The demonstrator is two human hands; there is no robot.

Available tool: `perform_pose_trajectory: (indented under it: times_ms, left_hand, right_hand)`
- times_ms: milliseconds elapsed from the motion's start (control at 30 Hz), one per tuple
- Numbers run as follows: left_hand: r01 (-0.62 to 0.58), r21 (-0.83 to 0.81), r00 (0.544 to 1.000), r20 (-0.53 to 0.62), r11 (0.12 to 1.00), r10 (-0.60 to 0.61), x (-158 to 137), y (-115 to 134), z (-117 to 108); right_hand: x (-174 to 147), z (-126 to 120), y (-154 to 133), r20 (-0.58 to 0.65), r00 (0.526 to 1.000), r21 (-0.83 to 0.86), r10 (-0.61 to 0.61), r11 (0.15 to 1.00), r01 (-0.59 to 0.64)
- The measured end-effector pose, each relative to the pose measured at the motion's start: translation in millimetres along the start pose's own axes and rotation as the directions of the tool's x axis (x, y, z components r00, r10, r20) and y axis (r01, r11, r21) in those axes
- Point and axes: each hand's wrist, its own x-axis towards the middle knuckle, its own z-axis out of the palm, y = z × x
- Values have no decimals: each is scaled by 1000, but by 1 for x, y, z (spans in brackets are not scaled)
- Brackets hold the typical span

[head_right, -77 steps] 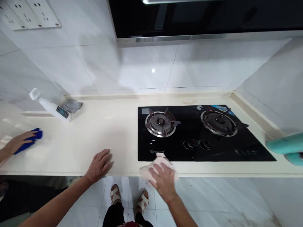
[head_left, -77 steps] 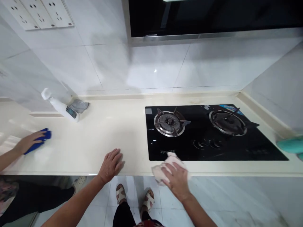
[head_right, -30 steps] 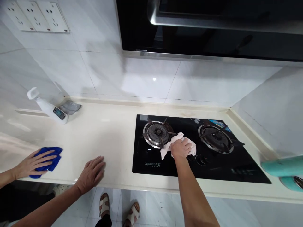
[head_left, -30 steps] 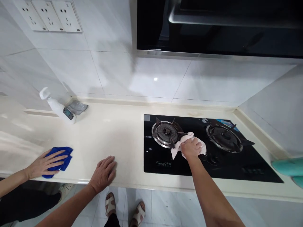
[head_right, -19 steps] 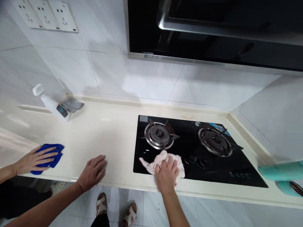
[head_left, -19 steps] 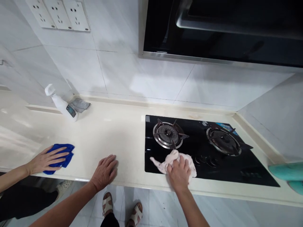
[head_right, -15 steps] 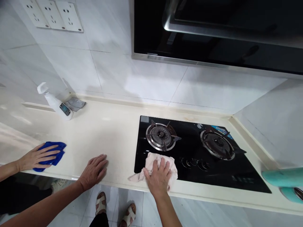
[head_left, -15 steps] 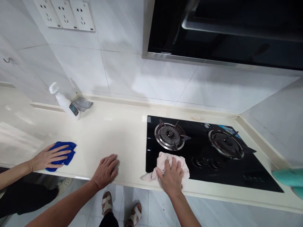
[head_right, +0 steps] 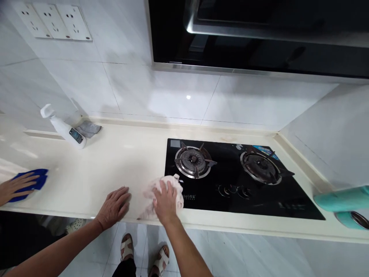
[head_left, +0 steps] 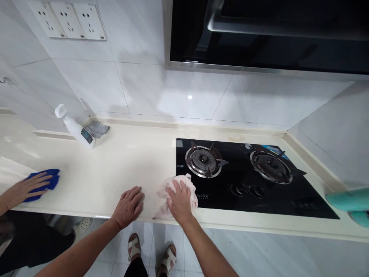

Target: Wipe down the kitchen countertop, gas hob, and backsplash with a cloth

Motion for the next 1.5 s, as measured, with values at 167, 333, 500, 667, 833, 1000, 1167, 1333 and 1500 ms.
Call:
perform_pose_trajectory:
  times_ms: [167,333,500,667,833,1000,1167,1333,1500]
  left_hand:
    - [3,0,1000,-4,1000,-3,0,0,-1]
    - [5,-10,1000,-15,1000,-5,-1,0,2]
    - [10,-9,1000,-12,1000,-10,-1,1,3]
    - [23,0,1000,-3,1000,-23,0,4,-1]
    - [23,-10,1000,11,1000,-22,0,5,-2]
    - [28,9,999,25,1000,-28,-1,5,-3]
    - [11,14,1000,13,1000,-11,0,2,-3]
    - [-53,51,998,-32,997,54,0,-4,-5]
    - [-91,83,995,-42,992,94,1,-11,1]
  right_hand:
    - [-89,-4,5,-110,991,199,-79,975,100]
    - [-140,-43,51,100,963,584,251,768,-261]
    - [-119,-88,114,205,763,805,613,338,-488]
    - [-84,-93,164,-79,721,672,688,571,-472]
    - [-82,-65,164,-281,861,299,425,891,-342]
    - [-57,-32,104,-198,913,-74,356,924,-376]
    - [-14,-12,30,-43,987,-41,158,986,-160]
    - [-5,-5,5,3,1000,71,22,997,-22]
    - [-56,-17,84,-212,974,66,85,995,-73]
